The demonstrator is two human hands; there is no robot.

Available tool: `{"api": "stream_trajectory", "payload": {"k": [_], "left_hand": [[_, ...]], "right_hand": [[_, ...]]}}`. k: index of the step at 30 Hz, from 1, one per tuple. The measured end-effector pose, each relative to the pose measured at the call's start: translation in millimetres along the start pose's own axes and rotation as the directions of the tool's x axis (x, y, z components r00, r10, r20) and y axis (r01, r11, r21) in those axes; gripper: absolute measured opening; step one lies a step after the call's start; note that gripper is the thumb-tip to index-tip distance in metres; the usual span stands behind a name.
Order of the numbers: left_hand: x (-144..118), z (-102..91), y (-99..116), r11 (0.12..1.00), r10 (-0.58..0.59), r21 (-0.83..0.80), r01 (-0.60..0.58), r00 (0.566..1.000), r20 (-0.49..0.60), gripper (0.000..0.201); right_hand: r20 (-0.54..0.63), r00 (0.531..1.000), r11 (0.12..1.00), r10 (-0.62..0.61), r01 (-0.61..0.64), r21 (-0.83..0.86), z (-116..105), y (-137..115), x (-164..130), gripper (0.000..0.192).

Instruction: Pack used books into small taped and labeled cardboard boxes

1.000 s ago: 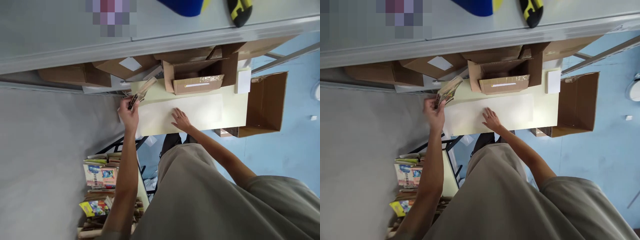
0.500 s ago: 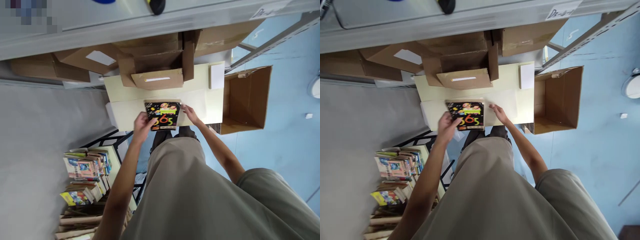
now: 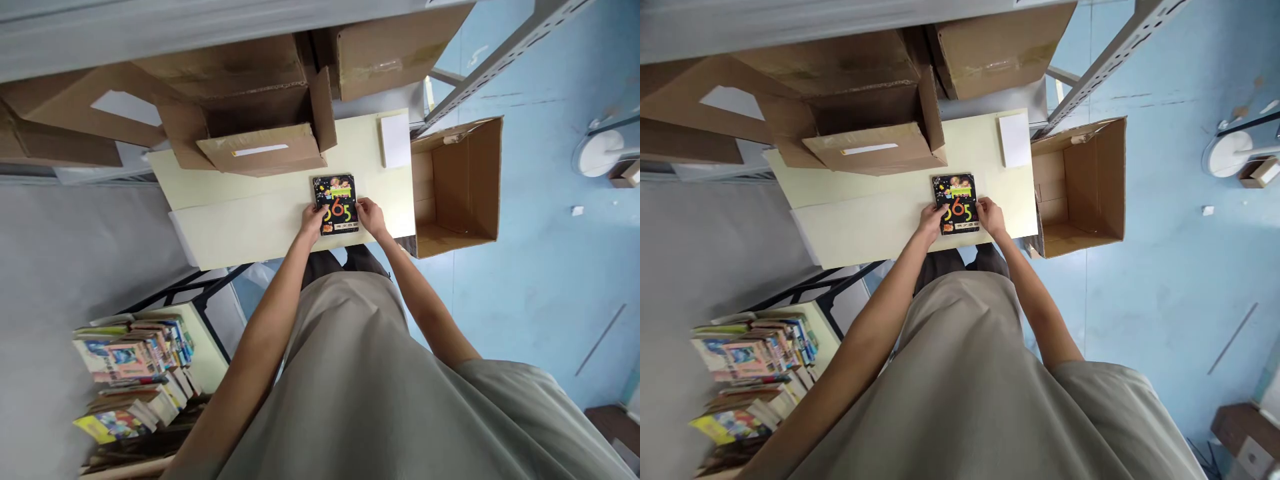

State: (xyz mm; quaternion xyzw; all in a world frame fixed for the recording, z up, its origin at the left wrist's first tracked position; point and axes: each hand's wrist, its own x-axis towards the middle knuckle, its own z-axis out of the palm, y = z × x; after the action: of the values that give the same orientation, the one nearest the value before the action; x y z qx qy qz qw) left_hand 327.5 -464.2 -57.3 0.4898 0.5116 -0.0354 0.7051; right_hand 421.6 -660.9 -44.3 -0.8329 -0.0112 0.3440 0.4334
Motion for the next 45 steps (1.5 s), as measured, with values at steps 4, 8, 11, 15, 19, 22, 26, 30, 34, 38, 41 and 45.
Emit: {"api": "stream_trajectory", "payload": {"k": [4,8,11,15,19,22,26,30,34,38,41,45], "left_hand": [[-1.7,-19.3,-10.5,0.997,0.042,0.072,-0.035,0.994,-0.097,0.052],[-4.9,-34.5,-24.4,0.996,0.047,0.084,-0.033,0.982,-0.182,0.045],[-6.3,-33.2,-32.8,0.998,0.052,0.039,-0.045,0.976,-0.21,0.043],[-6.5,-27.0,-37.1,0.998,0.067,-0.006,-0.07,0.977,-0.203,0.042],[-6.5,-25.9,-36.3,0.998,0.06,-0.012,-0.063,0.979,-0.193,0.041],[-7.2,-25.4,-35.0,0.999,0.044,0.001,-0.045,0.98,-0.194,0.039],[-8.1,-23.5,-33.7,0.999,0.051,0.001,-0.052,0.98,-0.19,0.04],[-9.1,-22.7,-31.1,0.989,0.116,0.11,-0.095,0.972,-0.203,0.035],[-9.7,-25.5,-28.6,0.94,0.2,0.323,-0.112,0.946,-0.254,0.03],[-10.1,-32.2,-28.3,0.935,0.199,0.336,-0.11,0.949,-0.243,0.027],[-12.6,-37.2,-26.4,0.938,0.182,0.333,-0.097,0.955,-0.235,0.024],[-21.6,-39.6,-21.8,0.931,0.227,0.329,-0.157,0.956,-0.184,0.024]], "right_hand": [[-0.042,0.999,0.999,-0.009,0.007,-0.042,4.6,3.6,-1.3,0.023],[-0.046,0.999,0.997,-0.019,0.016,-0.078,3.9,6.7,1.9,0.018],[-0.113,0.994,0.991,-0.012,-0.003,-0.136,-3.3,7.8,2.0,0.022],[-0.249,0.968,0.964,0.023,-0.088,-0.252,-13.2,8.6,1.1,0.032],[-0.218,0.973,0.948,0.071,-0.134,-0.288,-12.9,7.3,3.7,0.022],[-0.225,0.974,0.949,0.04,-0.107,-0.297,-10.8,4.2,4.5,0.014],[-0.197,0.98,0.972,0.002,-0.047,-0.228,-12.2,-0.3,1.4,0.02],[-0.174,0.978,0.982,0.115,-0.138,-0.126,-18.8,-4.1,-6.6,0.033],[-0.13,0.992,0.984,-0.01,-0.013,-0.176,-20.0,-14.4,-21.7,0.026],[-0.031,0.991,0.96,-0.133,0.121,-0.254,0.9,-33.9,-33.4,0.024],[0.044,0.986,0.94,-0.162,0.167,-0.296,27.8,-45.8,-32.7,0.02],[0.068,0.989,0.939,-0.135,0.149,-0.311,59.6,-49.1,-24.4,0.012]]}}
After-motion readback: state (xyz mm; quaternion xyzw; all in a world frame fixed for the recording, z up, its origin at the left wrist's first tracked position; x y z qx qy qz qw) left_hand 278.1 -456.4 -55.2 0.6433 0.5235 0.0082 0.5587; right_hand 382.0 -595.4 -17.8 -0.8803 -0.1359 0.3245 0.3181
